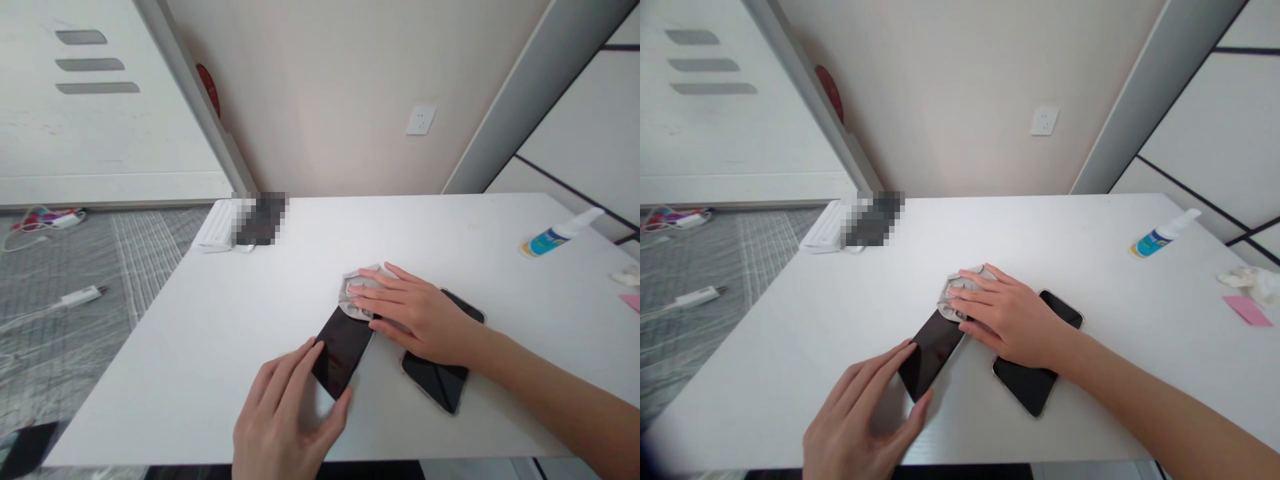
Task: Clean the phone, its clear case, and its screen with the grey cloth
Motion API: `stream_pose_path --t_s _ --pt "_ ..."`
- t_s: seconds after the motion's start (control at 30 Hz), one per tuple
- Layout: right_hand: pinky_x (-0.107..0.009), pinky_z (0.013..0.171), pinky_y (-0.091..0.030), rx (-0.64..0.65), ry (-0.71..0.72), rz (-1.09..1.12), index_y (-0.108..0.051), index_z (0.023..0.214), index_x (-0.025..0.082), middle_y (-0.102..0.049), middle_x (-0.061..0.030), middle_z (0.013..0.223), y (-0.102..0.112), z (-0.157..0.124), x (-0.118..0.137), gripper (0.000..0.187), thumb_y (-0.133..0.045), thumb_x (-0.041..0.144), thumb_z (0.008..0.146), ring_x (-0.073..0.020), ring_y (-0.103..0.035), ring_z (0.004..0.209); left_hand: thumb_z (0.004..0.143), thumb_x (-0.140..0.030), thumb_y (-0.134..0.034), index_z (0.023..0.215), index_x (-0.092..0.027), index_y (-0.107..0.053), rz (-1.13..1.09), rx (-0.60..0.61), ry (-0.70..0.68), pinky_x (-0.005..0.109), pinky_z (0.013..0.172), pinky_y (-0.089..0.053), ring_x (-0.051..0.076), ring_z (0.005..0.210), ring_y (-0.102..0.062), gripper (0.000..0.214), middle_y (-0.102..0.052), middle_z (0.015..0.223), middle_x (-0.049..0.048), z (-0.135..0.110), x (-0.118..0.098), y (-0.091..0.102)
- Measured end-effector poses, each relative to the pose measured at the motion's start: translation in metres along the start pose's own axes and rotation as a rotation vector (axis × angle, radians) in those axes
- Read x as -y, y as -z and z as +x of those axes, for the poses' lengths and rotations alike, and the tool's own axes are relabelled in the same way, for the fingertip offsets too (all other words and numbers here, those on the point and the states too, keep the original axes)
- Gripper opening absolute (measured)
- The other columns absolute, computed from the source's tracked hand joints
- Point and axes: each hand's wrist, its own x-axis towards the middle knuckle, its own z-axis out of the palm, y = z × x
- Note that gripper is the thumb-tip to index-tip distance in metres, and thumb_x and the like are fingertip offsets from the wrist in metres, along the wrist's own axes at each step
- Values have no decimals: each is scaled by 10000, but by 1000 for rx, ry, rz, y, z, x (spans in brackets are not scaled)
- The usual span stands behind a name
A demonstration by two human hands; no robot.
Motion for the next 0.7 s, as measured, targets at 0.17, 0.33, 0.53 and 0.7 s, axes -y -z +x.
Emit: stream_pose_path --t_s 0.17,0.33,0.53,0.7 --pt "-503 1221 -350 -127 1 4 -650 1315 215 -686 -57 1355 -1 2 6 318 -486 321 1064 -233 -547 1372 987 -220 -617 1319 -158 -584 -46 9 -50 295 919 -515 186 1007 -652 339 -753 1143 61 -8 1 0" --pt "-475 1255 -291 -237 5 -49 -628 1305 184 -691 -50 1340 -7 4 16 284 -474 233 1072 -192 -573 1327 985 -123 -600 1222 -188 -601 -100 -8 -18 253 866 -505 137 882 -665 245 -752 1006 19 -4 -5 -1" --pt "-299 1279 -231 -209 293 -3 -638 1322 110 -684 -21 1364 -13 9 65 343 -409 231 1097 -135 -568 1339 1041 -264 -485 975 -205 -571 -81 -42 -32 258 608 -504 149 684 -640 124 -664 802 14 1 -10 -6" --pt "-322 1207 -400 -270 261 -2 -651 1296 92 -716 -64 1303 -6 5 44 321 -438 98 1056 -164 -629 1252 1024 -212 -513 984 -223 -556 -72 23 2 274 597 -484 151 660 -636 60 -611 753 -27 3 -14 -10"
